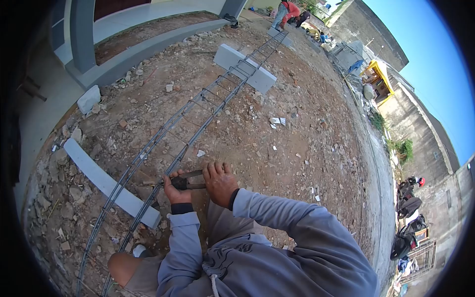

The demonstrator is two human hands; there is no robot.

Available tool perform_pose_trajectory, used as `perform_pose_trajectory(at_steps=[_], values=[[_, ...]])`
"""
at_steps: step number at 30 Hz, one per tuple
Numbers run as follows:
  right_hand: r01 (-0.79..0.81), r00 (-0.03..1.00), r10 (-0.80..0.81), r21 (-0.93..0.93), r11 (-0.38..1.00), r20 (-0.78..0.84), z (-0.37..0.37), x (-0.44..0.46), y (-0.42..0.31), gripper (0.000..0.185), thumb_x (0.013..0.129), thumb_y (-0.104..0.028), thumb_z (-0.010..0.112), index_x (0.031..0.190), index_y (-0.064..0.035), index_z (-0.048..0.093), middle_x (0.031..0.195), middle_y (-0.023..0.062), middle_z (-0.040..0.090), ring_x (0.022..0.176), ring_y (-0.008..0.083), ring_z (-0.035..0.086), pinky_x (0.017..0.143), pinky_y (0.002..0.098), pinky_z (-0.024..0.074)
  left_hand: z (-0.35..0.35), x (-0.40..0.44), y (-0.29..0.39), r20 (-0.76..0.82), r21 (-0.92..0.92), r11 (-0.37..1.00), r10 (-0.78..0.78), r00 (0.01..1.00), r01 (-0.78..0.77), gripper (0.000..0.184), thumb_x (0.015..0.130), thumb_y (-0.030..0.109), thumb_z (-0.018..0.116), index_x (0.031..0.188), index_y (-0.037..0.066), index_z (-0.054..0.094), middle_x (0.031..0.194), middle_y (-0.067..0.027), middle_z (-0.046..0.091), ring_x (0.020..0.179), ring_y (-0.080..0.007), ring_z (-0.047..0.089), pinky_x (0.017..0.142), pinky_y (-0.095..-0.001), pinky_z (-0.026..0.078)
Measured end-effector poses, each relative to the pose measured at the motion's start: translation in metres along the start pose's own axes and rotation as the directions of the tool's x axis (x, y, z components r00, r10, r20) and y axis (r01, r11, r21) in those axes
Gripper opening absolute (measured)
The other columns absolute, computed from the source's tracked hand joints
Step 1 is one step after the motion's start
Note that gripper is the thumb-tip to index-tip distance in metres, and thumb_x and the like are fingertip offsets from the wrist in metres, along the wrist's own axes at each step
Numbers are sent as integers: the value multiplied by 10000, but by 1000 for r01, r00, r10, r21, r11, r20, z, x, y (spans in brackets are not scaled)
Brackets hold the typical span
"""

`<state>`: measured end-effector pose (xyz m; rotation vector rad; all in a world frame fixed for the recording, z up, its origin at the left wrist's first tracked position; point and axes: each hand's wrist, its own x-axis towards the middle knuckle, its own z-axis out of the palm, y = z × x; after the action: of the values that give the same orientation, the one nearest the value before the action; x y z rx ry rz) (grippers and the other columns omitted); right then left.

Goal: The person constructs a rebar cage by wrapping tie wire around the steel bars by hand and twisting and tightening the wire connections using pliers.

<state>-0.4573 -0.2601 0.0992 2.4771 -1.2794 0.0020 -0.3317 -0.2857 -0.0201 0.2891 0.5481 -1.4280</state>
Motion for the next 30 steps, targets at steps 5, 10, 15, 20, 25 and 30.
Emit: perform_pose_trajectory(at_steps=[5, 10, 15, 20, 25, 30], values=[[-11, 982, 8, 17, 1000, 187, 13, 15, 5, 346, 766, -178, 547, 1050, 20, 532, 994, 164, 566, 954, 296, 541, 865, 407, 404, 1, 8, 3, -127, 44, 999, 12, 992, -6, 345, 957, 427, 427, 798, 127, 489, 694, -29, 565, 738, -233, 585, 777, -454, 474], [16, 958, -55, 138, 990, 281, 30, 26, 24, 274, 743, -168, 581, 967, -8, 581, 797, 139, 620, 746, 321, 619, 646, 400, 470, -8, 15, -1, -77, 82, 996, 45, 996, -39, 329, 955, 394, 441, 761, 131, 484, 684, -24, 550, 755, -247, 575, 761, -421, 458], [-454, 420, -227, 420, 786, 879, 37, 58, 45, 334, 832, -361, 597, 834, -28, 615, 662, 85, 610, 565, 233, 589, 517, 365, 451, -11, -6, -2, -34, 250, 963, 115, 993, -103, 327, 915, 429, 525, 850, 108, 511, 743, -11, 547, 736, -229, 578, 739, -431, 469], [-883, -27, -600, 263, 390, 799, 71, 43, 48, 423, 817, -457, 640, 766, -37, 622, 624, 64, 586, 530, 190, 568, 480, 352, 457, 8, -26, 5, 90, 177, 980, 76, 993, -91, 346, 885, 460, 566, 817, 125, 513, 725, 5, 533, 708, -215, 567, 744, -448, 469], [-539, 571, -153, 509, 671, 806, 24, 19, 30, 516, 728, -405, 729, 958, 33, 583, 774, 134, 615, 700, 277, 635, 643, 444, 525, -15, -4, 6, 106, 76, 996, 29, 994, -37, 358, 948, 426, 462, 743, 133, 457, 640, 0, 489, 667, -197, 527, 724, -444, 466], [-83, 959, 2, 274, 958, 284, 4, -20, 0, 549, 728, -263, 649, 1154, 44, 490, 1044, 177, 553, 1013, 316, 550, 833, 421, 453, -4, 4, 8, -19, 137, 989, 48, 999, -45, 376, 972, 397, 414, 715, 123, 437, 600, -12, 465, 602, -202, 495, 686, -448, 465]])
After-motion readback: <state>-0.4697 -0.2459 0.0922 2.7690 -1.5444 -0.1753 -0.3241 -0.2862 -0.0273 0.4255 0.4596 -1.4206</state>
